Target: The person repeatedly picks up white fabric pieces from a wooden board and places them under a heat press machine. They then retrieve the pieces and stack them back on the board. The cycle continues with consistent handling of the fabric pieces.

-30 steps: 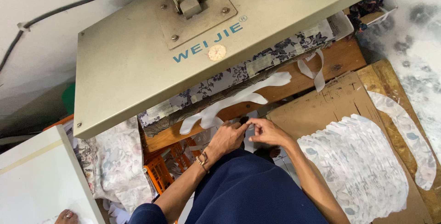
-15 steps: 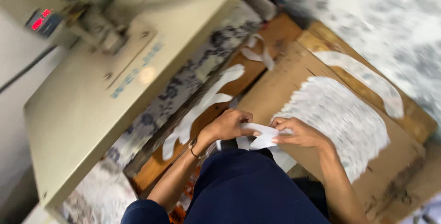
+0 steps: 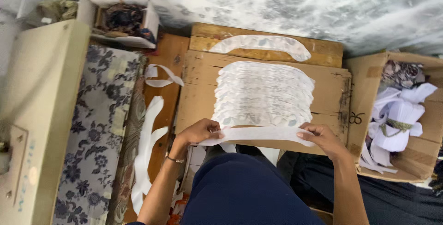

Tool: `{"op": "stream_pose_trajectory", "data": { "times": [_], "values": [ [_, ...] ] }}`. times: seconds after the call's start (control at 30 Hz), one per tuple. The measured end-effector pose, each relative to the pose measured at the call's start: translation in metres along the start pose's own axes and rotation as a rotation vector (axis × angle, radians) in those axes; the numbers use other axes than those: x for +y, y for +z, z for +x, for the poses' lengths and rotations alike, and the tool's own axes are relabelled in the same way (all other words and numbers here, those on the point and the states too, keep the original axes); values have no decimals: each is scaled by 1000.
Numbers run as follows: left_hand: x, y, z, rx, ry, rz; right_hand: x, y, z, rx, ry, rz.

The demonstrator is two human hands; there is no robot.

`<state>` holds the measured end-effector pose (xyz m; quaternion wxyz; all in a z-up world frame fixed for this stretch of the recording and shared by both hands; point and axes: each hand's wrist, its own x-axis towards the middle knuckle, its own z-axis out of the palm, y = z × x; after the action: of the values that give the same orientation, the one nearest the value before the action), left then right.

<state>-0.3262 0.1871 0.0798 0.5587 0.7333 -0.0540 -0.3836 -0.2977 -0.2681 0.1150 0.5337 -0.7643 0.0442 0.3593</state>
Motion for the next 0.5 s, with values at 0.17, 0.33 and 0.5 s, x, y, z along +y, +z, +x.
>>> {"op": "stream_pose_trajectory", "data": {
  "times": [0.17, 0.33, 0.5],
  "values": [
    [-53, 35, 61, 18, -321, -85, 81, -33, 0, 130, 209, 0],
    [-132, 73, 120, 243, -157, -150, 160, -41, 24, 209, 162, -123],
    [-160, 86, 143, 463, -170, -108, 225, -30, 63, 208, 120, 93]
  ]
}}
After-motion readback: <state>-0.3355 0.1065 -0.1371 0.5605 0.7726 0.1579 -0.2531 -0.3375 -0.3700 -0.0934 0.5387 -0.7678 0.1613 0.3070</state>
